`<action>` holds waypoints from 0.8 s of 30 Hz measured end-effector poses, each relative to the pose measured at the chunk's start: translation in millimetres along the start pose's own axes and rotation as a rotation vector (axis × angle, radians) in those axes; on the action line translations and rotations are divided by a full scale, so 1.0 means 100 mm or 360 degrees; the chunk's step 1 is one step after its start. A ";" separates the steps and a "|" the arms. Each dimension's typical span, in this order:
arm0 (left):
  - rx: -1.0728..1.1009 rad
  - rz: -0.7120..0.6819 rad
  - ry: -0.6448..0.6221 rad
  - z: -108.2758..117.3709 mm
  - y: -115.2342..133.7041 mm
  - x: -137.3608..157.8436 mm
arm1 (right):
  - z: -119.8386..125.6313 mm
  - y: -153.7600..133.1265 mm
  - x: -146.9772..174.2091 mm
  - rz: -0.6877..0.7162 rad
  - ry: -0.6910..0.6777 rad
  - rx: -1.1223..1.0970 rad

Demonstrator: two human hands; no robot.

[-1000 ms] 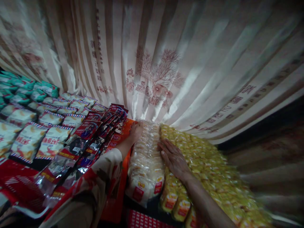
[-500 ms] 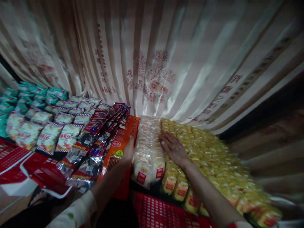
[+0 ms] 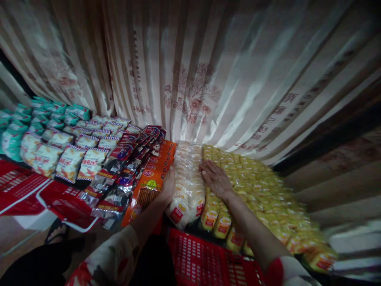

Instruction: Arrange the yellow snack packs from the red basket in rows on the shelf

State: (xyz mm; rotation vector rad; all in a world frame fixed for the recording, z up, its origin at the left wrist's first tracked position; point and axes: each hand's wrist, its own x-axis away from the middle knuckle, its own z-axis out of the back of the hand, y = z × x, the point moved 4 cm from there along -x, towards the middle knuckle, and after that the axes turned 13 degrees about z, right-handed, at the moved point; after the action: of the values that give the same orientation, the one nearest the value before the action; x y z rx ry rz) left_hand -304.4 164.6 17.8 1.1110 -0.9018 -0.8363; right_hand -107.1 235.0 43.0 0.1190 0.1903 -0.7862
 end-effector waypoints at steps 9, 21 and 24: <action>-0.0714 -0.0599 0.0256 0.14 -0.44 1.20 | 0.00 -0.01 0.01 0.0014 0.0043 -0.0004; -0.0790 -0.0628 0.0264 0.01 -0.61 1.12 | 0.00 -0.02 0.01 0.0027 0.0055 0.0028; -0.0731 -0.0553 0.0231 -0.01 -0.65 1.07 | 0.01 -0.02 0.00 -0.0002 0.0020 0.0033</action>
State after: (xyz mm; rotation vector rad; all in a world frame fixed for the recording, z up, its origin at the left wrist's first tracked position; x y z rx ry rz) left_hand -266.8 53.3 -26.7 0.9153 -0.3676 -1.1631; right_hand -108.2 233.1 43.7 0.1434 0.1944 -0.7891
